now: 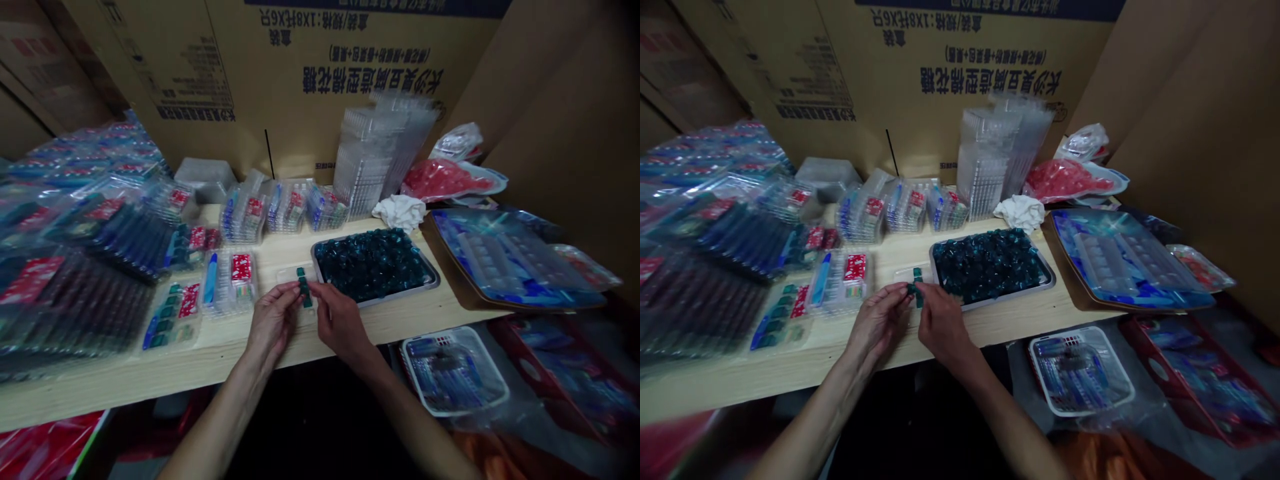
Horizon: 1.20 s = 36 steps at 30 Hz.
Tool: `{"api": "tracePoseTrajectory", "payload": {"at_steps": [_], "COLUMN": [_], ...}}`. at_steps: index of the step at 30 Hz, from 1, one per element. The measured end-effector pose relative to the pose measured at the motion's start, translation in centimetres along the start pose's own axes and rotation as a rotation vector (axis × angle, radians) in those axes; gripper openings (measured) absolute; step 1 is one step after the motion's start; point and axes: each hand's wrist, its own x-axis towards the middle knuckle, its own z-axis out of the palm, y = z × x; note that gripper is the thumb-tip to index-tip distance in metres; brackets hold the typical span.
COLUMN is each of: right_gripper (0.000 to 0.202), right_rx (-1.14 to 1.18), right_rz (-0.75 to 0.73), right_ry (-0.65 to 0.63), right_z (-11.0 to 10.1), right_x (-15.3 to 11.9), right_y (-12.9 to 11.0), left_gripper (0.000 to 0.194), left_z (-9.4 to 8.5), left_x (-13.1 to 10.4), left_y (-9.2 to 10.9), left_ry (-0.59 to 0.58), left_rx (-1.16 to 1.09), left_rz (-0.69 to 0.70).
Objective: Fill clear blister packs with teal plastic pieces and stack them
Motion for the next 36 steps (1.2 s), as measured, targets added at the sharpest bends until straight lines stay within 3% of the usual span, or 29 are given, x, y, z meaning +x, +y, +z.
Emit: {"api": "tracePoseTrajectory", "payload": {"at_steps": [4,7,11,14,17,21,29,31,36], "right_gripper": [0.053,0.04,0.022,0.024,0.026,0.027,0.025,0.026,0.041], "right_rx": [-0.08,0.054,0.398,0.379,0.174,0.028,-0.093,-0.087,-0.036], "right_rz": [-0.069,0.025,0.309,0.39,0.361,0.315,0.244,0.189,0.024], "right_ry": [-0.021,-0.034,-0.121,-0.032,-0.039,-0.156,-0.18,-0.166,-0.176], "right_z": [0.8,0.4,-0.8,-1.5,-1.7,-1.0,-0.2,-0.4,-1.0], "right_x": [-0.8,-0.3,0.7,0.8,0.3,-0.4,-1.1,-1.5,-3.2], "right_y": [-0.8,-0.6,1.2,2.8,3.6,3.2,3.4,3.6,3.7], "left_gripper": [0.027,0.028,0.027,0.016,0.021,0.028,0.028,0.023,0.035], "left_z": [-0.1,-0.4,-1.5,-2.6,-3.2,-3.3,-3.8,-4.2,-6.5], "left_x": [0.0,-0.4,-0.4,0.2,0.8,0.9,-0.4,-1.4,-5.3], "left_y": [0.2,0.1,0.1,0.0,-0.6,-1.9,-3.4,-3.5,-3.8], "left_ry": [0.018,-0.01,-0.1,-0.191,-0.367,-0.568,-0.529,-0.516,-0.556], "left_rx": [-0.011,0.067,0.419,0.8,1.162,1.472,1.644,1.622,1.662], "left_rz": [-0.01,0.023,0.199,0.406,0.611,0.702,0.771,0.761,0.801]}}
